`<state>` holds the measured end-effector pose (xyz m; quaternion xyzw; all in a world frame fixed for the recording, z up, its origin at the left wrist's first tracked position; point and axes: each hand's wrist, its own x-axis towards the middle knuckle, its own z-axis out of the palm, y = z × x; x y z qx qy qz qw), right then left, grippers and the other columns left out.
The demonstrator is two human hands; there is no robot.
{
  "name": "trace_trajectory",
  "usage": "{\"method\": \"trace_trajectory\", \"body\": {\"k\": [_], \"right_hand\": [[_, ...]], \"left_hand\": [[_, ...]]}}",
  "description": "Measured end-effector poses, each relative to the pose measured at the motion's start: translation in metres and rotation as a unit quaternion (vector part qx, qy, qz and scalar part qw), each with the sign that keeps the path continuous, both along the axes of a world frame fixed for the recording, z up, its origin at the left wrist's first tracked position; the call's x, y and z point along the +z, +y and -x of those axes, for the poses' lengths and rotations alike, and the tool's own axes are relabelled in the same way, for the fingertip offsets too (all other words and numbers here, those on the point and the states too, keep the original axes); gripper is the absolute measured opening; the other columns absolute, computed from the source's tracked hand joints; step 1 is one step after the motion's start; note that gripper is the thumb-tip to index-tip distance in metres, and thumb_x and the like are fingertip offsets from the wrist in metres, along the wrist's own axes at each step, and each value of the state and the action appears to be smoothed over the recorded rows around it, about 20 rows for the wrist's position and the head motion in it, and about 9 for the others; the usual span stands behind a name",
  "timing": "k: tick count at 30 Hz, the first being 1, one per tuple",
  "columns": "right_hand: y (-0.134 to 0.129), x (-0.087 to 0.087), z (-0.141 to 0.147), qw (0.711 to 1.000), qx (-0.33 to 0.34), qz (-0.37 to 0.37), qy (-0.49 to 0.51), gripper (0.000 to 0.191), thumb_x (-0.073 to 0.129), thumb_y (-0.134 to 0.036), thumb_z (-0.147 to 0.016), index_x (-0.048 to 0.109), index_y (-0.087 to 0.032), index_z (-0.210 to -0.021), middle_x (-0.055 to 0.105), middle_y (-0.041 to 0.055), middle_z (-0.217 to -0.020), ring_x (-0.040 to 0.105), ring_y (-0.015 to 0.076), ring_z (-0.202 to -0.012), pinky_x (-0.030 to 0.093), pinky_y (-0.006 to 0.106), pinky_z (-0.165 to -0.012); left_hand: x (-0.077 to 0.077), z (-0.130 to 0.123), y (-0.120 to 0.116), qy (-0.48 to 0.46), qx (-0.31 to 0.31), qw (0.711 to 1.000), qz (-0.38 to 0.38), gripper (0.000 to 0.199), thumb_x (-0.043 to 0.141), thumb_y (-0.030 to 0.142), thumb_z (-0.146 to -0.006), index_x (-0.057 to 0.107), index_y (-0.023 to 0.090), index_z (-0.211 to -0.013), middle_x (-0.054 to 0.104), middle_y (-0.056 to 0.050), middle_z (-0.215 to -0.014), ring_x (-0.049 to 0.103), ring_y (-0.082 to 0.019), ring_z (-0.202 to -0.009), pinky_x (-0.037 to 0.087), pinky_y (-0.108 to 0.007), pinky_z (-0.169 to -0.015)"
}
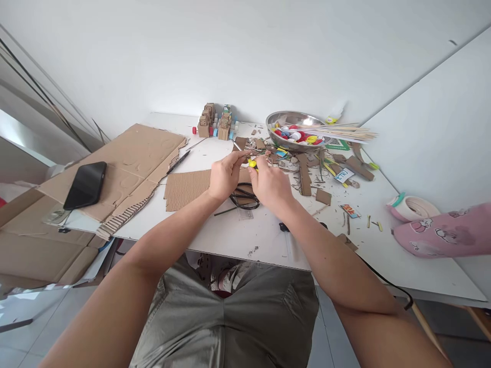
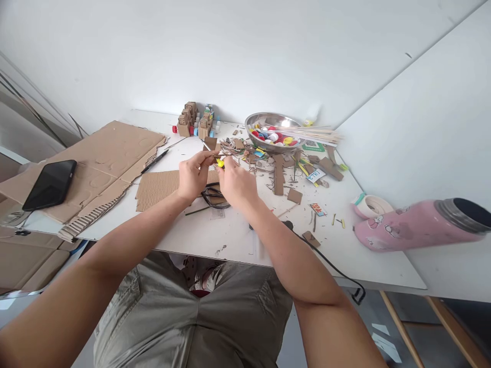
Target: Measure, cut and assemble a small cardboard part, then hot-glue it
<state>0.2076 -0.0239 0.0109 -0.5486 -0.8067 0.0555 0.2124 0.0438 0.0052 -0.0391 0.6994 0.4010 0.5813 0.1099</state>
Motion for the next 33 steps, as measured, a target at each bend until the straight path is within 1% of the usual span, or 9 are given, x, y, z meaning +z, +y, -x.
{"method": "trace_trajectory", "body": {"k": [6,11,16,19,23,25,27,30,33], "right_hand": [[0.002,-0.01,0.002,0.993,0.054,0.024,0.104,0.027,0.045,-0.039,-0.108,0.066,-0.023,-0.114,0.077,0.0126,-0.089,0.07,0.0327,-0.079,0.046,0.037,-0.067],[0.001,-0.011,0.006,0.991,0.045,0.058,0.112,0.028,0.045,-0.038,-0.107,0.065,-0.021,-0.115,0.078,0.0161,-0.093,0.071,0.0354,-0.086,0.048,0.039,-0.071],[-0.003,-0.005,0.008,0.989,0.057,0.062,0.12,0.025,0.042,-0.038,-0.109,0.062,-0.023,-0.113,0.076,0.013,-0.092,0.07,0.0336,-0.085,0.048,0.038,-0.073],[-0.005,-0.001,0.006,0.992,0.058,0.065,0.095,0.024,0.043,-0.039,-0.11,0.062,-0.024,-0.112,0.074,0.0103,-0.087,0.069,0.0325,-0.08,0.046,0.037,-0.069],[-0.003,0.004,0.001,0.994,0.044,0.09,0.041,0.018,0.052,-0.036,-0.108,0.065,-0.024,-0.109,0.073,0.0098,-0.082,0.067,0.0316,-0.075,0.043,0.036,-0.064],[0.0,0.005,-0.003,0.993,0.045,0.098,0.053,0.011,0.06,-0.034,-0.103,0.065,-0.024,-0.103,0.073,0.009,-0.082,0.068,0.0303,-0.076,0.044,0.036,-0.065],[0.005,0.006,-0.007,0.989,0.038,0.094,0.11,0.008,0.066,-0.032,-0.097,0.061,-0.026,-0.097,0.071,0.006,-0.081,0.068,0.0286,-0.076,0.048,0.036,-0.067],[0.015,0.005,-0.012,0.957,0.009,0.135,0.257,0.017,0.07,-0.033,-0.093,0.054,-0.028,-0.092,0.067,0.0006,-0.078,0.065,0.023,-0.065,0.049,0.036,-0.061],[0.022,0.0,-0.014,0.887,0.028,0.213,0.409,0.034,0.078,-0.041,-0.087,0.047,-0.03,-0.088,0.062,-0.0044,-0.074,0.062,0.0175,-0.055,0.047,0.032,-0.05]], "left_hand": [[-0.005,0.0,0.001,0.013,0.01,1.0,-0.02,0.027,0.059,0.029,-0.112,0.086,0.027,-0.116,0.091,-0.004,-0.111,0.086,-0.018,-0.099,0.068,-0.027,-0.09],[-0.008,0.003,0.002,0.016,-0.001,1.0,-0.009,0.027,0.06,0.031,-0.111,0.086,0.027,-0.118,0.091,-0.004,-0.111,0.087,-0.019,-0.1,0.068,-0.028,-0.091],[-0.004,0.001,-0.001,-0.014,-0.017,1.0,-0.005,0.029,0.059,0.036,-0.112,0.086,0.028,-0.11,0.09,-0.005,-0.108,0.086,-0.019,-0.1,0.067,-0.029,-0.092],[-0.001,0.0,0.002,-0.06,0.008,0.998,0.026,0.027,0.061,0.038,-0.111,0.085,0.028,-0.108,0.089,-0.006,-0.105,0.085,-0.02,-0.101,0.067,-0.031,-0.095],[-0.002,0.01,0.021,-0.149,0.035,0.986,0.069,0.021,0.063,0.034,-0.109,0.083,0.025,-0.108,0.089,-0.006,-0.106,0.084,-0.019,-0.101,0.067,-0.031,-0.095],[-0.003,0.018,0.032,-0.211,0.031,0.971,0.107,0.02,0.064,0.035,-0.108,0.08,0.024,-0.104,0.088,-0.007,-0.102,0.083,-0.018,-0.095,0.067,-0.03,-0.091],[-0.002,0.025,0.04,-0.261,0.004,0.951,0.162,0.023,0.063,0.04,-0.109,0.075,0.024,-0.097,0.086,-0.006,-0.096,0.081,-0.016,-0.085,0.067,-0.029,-0.083],[0.003,0.028,0.04,-0.289,-0.088,0.916,0.264,0.025,0.064,0.045,-0.109,0.071,0.026,-0.095,0.079,-0.002,-0.086,0.071,-0.011,-0.066,0.061,-0.024,-0.066],[0.013,0.024,0.031,-0.306,-0.182,0.871,0.339,0.013,0.069,0.038,-0.104,0.075,0.027,-0.101,0.068,0.003,-0.074,0.05,-0.008,-0.049,0.048,-0.021,-0.05]]}}
